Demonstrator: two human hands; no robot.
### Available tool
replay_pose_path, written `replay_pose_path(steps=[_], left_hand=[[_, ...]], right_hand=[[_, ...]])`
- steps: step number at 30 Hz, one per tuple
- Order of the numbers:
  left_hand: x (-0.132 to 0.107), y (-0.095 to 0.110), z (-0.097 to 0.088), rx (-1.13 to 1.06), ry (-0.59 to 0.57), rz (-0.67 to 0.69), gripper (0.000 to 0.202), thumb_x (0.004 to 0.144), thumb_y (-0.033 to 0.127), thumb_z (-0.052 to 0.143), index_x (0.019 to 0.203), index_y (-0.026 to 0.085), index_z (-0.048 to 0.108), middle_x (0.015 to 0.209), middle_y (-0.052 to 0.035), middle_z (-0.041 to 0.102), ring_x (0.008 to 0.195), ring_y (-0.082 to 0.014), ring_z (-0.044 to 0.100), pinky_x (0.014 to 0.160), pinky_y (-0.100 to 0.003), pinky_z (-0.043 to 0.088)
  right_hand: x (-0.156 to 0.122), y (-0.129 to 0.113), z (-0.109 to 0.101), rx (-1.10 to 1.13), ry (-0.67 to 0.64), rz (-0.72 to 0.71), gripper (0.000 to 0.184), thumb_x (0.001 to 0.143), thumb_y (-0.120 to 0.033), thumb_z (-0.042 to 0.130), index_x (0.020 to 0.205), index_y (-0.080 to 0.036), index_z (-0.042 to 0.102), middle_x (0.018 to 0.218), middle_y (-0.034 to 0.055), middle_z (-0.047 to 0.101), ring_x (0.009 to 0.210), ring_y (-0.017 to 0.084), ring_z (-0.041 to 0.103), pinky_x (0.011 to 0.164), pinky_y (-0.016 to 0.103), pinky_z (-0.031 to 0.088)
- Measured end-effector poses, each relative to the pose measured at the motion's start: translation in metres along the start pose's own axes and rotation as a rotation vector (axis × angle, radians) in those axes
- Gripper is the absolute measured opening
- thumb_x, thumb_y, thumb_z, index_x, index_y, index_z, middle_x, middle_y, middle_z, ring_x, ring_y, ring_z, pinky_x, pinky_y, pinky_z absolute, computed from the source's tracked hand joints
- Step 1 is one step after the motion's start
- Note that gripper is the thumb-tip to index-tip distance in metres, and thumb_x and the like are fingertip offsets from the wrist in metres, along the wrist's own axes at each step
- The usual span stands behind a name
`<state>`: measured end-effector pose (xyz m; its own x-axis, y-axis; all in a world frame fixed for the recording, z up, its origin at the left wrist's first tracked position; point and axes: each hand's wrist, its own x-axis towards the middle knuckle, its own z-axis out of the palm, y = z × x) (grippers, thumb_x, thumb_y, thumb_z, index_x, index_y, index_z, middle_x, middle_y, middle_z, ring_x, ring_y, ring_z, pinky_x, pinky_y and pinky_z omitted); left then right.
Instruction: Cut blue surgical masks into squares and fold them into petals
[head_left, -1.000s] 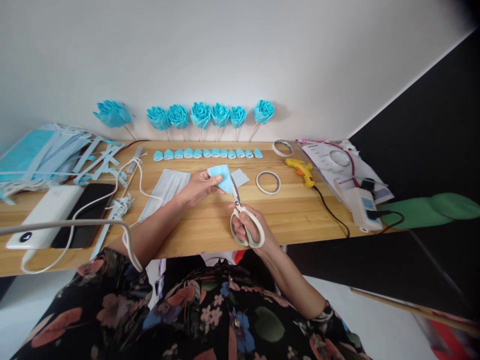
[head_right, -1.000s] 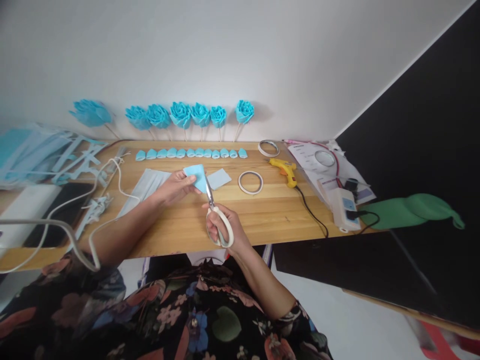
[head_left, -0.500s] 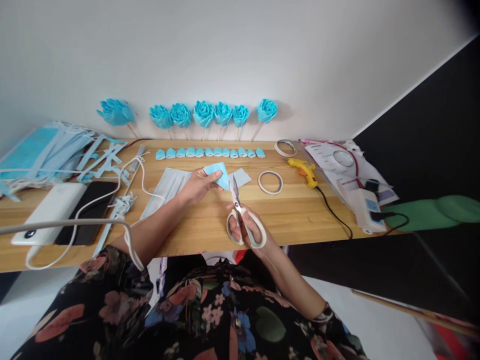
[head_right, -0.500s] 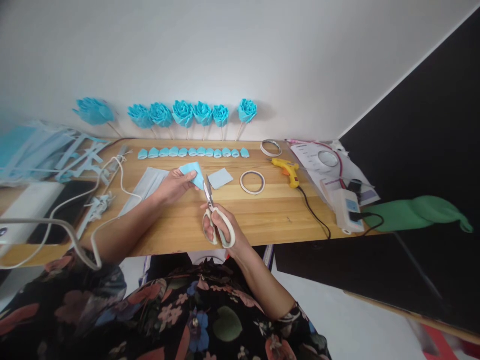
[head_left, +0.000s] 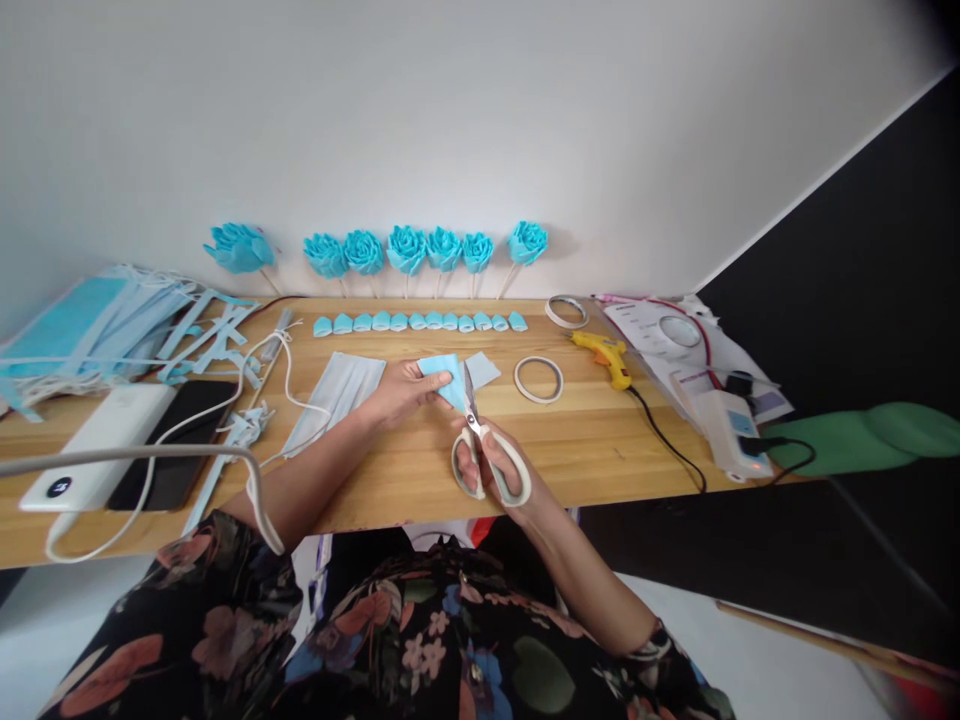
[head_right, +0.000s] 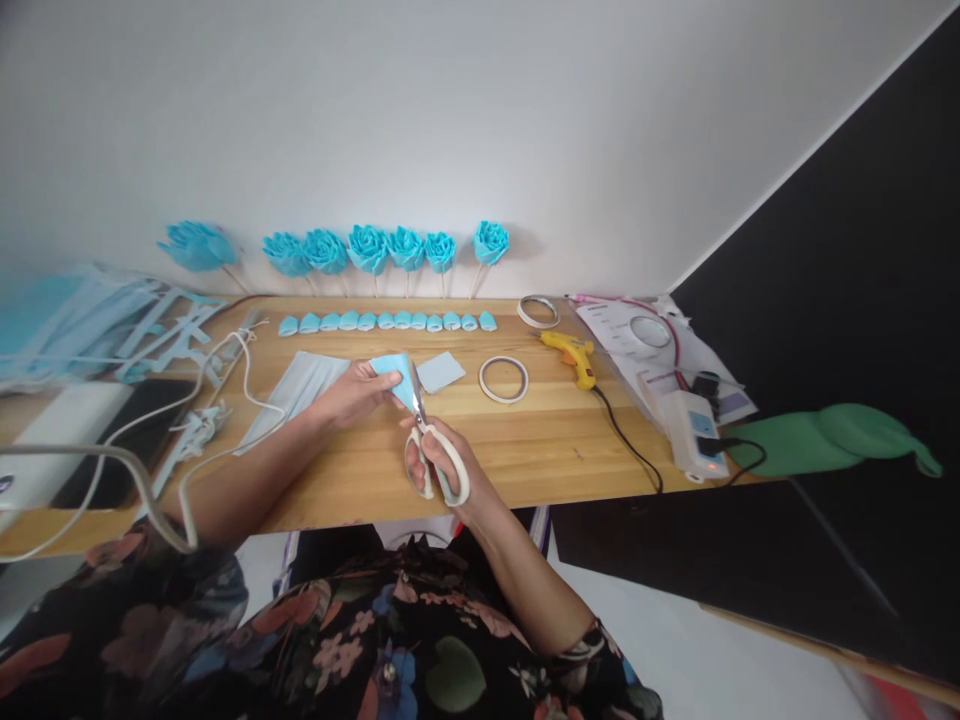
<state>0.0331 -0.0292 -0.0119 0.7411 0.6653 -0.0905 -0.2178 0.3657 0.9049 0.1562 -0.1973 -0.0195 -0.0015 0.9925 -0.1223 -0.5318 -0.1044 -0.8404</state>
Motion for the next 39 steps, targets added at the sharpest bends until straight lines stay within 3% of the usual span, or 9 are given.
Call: replay_pose_path(steps=[8,12,23,30,39], left_hand=[[-0.002,0.001,0.005,0.002,-0.034,-0.031,0.045,0.057,0.045,0.094,0.074,0.009,0.072,0.070,-0.0070,0.074,0.059,-0.0141,0.067,0.059,-0.024,0.058],[-0.001,0.001,0.006,-0.013,-0.003,-0.039,0.047,0.055,0.044,0.095,0.075,0.008,0.073,0.067,-0.0058,0.073,0.060,-0.0146,0.067,0.056,-0.024,0.056],[-0.001,0.002,0.003,0.013,-0.033,-0.013,0.045,0.057,0.045,0.094,0.073,0.009,0.071,0.069,-0.0075,0.074,0.059,-0.0145,0.066,0.056,-0.025,0.057],[-0.001,0.004,-0.002,0.065,-0.099,-0.012,0.045,0.058,0.048,0.093,0.071,0.009,0.072,0.067,-0.0085,0.073,0.061,-0.0175,0.068,0.056,-0.026,0.057],[-0.002,0.005,0.000,0.146,-0.119,0.020,0.046,0.059,0.051,0.091,0.066,0.010,0.071,0.066,-0.0081,0.072,0.059,-0.0168,0.067,0.055,-0.026,0.057]], right_hand=[[0.004,-0.006,0.004,-0.007,0.001,-0.035,0.046,0.085,-0.059,0.070,0.104,-0.022,0.051,0.073,-0.0020,0.060,0.050,0.009,0.048,0.046,0.022,0.038],[0.005,-0.003,0.004,0.006,-0.013,-0.067,0.043,0.090,-0.055,0.066,0.113,-0.023,0.049,0.075,-0.0021,0.059,0.052,0.010,0.048,0.047,0.021,0.039],[0.005,-0.011,0.015,0.044,0.028,-0.077,0.069,0.084,-0.057,0.071,0.139,-0.026,0.042,0.065,-0.0058,0.054,0.046,0.008,0.036,0.038,0.018,0.032],[-0.005,-0.010,0.017,0.064,0.053,-0.051,0.080,0.081,-0.058,0.074,0.146,-0.030,0.037,0.064,-0.0070,0.056,0.044,0.006,0.034,0.037,0.015,0.032],[-0.011,0.000,0.019,0.031,0.082,-0.103,0.085,0.084,-0.055,0.074,0.151,-0.026,0.030,0.060,-0.0088,0.054,0.038,0.005,0.031,0.034,0.015,0.029]])
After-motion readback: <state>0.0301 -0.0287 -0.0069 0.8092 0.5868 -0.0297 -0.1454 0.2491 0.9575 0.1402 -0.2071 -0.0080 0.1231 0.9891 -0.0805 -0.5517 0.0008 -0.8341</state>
